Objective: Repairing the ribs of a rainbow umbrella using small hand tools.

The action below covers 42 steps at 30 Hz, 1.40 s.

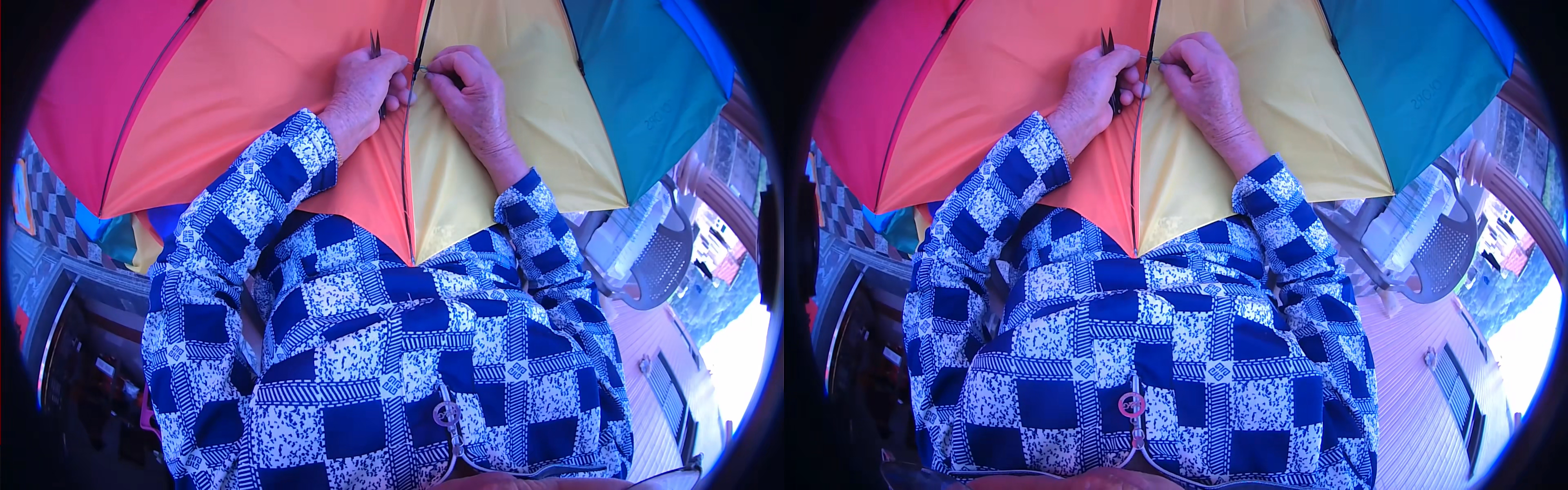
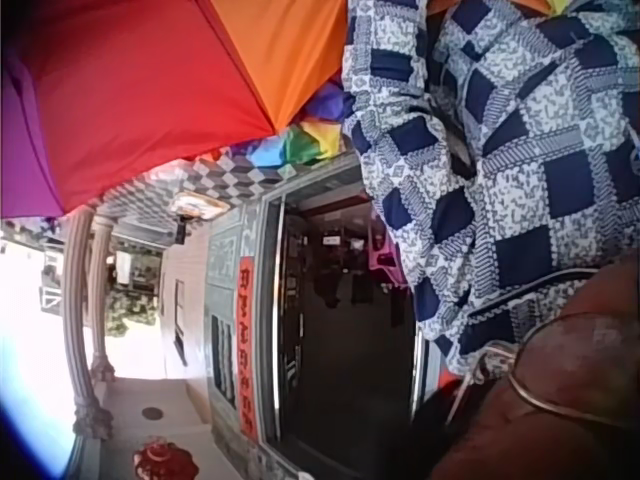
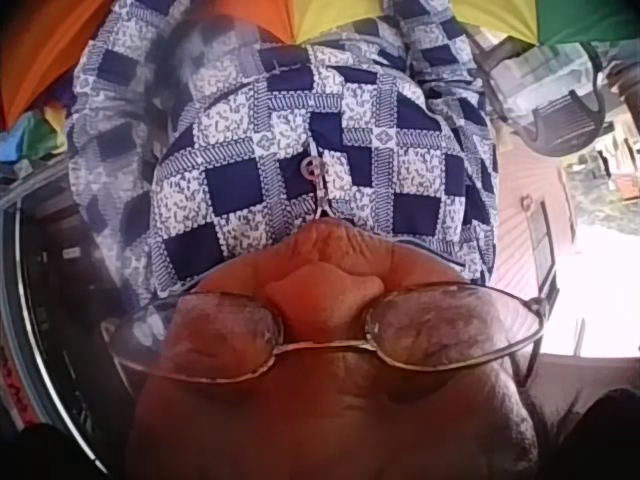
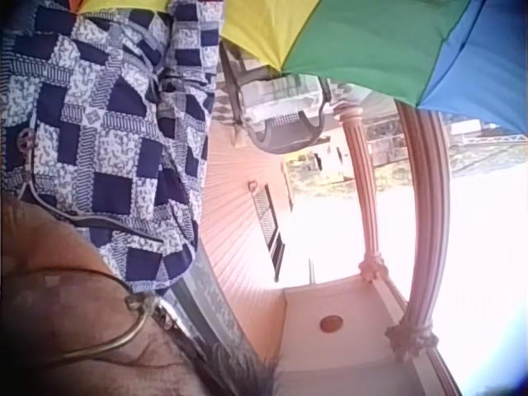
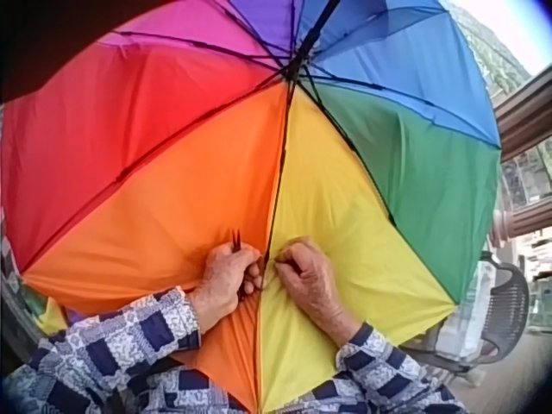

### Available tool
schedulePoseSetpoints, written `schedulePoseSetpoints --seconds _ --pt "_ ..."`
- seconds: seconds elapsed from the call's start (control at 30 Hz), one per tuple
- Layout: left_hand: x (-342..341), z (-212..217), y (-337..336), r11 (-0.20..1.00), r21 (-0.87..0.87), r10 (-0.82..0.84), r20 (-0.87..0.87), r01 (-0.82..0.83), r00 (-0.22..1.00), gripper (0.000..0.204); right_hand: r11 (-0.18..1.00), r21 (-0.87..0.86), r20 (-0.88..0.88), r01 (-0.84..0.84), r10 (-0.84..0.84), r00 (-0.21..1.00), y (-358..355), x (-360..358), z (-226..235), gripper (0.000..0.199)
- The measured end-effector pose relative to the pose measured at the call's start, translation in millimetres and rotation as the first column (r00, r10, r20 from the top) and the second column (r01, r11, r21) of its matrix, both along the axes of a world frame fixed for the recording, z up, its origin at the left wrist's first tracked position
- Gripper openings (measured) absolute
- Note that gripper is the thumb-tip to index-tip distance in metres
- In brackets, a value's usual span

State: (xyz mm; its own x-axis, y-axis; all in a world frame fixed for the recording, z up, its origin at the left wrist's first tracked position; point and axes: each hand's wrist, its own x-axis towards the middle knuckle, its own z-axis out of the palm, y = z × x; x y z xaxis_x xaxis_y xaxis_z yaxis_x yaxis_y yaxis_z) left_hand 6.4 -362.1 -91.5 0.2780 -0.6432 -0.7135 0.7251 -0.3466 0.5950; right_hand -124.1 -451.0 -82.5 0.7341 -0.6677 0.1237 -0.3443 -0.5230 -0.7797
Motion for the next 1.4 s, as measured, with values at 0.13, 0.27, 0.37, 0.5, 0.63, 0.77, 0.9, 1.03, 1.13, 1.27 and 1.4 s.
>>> schedulePoseSetpoints --seconds 0.13,0.27,0.37,0.5,0.63,0.77,0.9,1.03,1.13,1.27,1.4 --pt "0.2 0.0 -0.7 1.0 -0.003 -0.003 0.0 0.003 1.0 0.013 0.999 -0.036 -0.007 -0.011 0.01 1.0 0.5 0.3 0.9 0.008" --pt "-0.1 0.2 -1.4 1.0 -0.007 0.0 -0.001 0.0 1.0 0.013 0.998 -0.057 -0.005 -0.011 0.011 1.0 1.8 -0.2 0.1 0.007" --pt "-0.5 0.4 -1.2 1.0 -0.01 -0.001 -0.001 0.001 1.0 0.013 0.999 -0.05 -0.003 0.002 -0.002 1.0 4.8 -0.6 0.2 0.007" --pt "-1.7 0.7 -1.4 1.0 -0.006 0.004 -0.008 -0.004 1.0 0.013 0.993 -0.116 -0.038 -0.03 0.026 0.999 7.9 -0.6 0.4 0.007" --pt "-2.3 0.1 -2.5 1.0 0.002 -0.018 0.004 0.018 1.0 0.012 0.996 -0.083 -0.019 -0.018 0.017 1.0 5.8 0.1 0.5 0.008" --pt "-3.2 -2.4 -2.6 1.0 -0.019 0.02 -0.001 -0.02 1.0 0.014 0.998 -0.055 0.016 0.0 0.001 1.0 2.4 3.0 -1.4 0.009" --pt "-3.2 2.4 -5.5 1.0 -0.003 0.009 0.011 -0.009 1.0 0.014 0.987 0.125 0.032 0.101 -0.106 0.994 -4.6 6.7 -4.4 0.009" --pt "-2.7 2.0 -4.1 0.999 -0.003 -0.034 0.02 0.034 0.999 0.014 0.98 0.161 0.044 0.115 -0.124 0.991 -6.9 7.5 -10.5 0.01" --pt "-1.9 1.7 -3.2 1.0 -0.004 -0.027 0.014 0.027 1.0 0.014 0.986 0.13 0.044 0.103 -0.109 0.993 -9.0 8.0 -12.8 0.009" --pt "-2.6 1.0 -2.2 1.0 0.001 -0.017 0.013 0.017 1.0 0.013 0.994 0.054 0.013 0.094 -0.095 0.995 -7.8 6.7 -10.7 0.008" --pt "-2.2 -2.8 -0.7 1.0 -0.013 -0.001 0.007 0.002 1.0 0.013 0.997 0.033 -0.009 0.073 -0.073 0.997 -5.9 6.0 -7.3 0.007"
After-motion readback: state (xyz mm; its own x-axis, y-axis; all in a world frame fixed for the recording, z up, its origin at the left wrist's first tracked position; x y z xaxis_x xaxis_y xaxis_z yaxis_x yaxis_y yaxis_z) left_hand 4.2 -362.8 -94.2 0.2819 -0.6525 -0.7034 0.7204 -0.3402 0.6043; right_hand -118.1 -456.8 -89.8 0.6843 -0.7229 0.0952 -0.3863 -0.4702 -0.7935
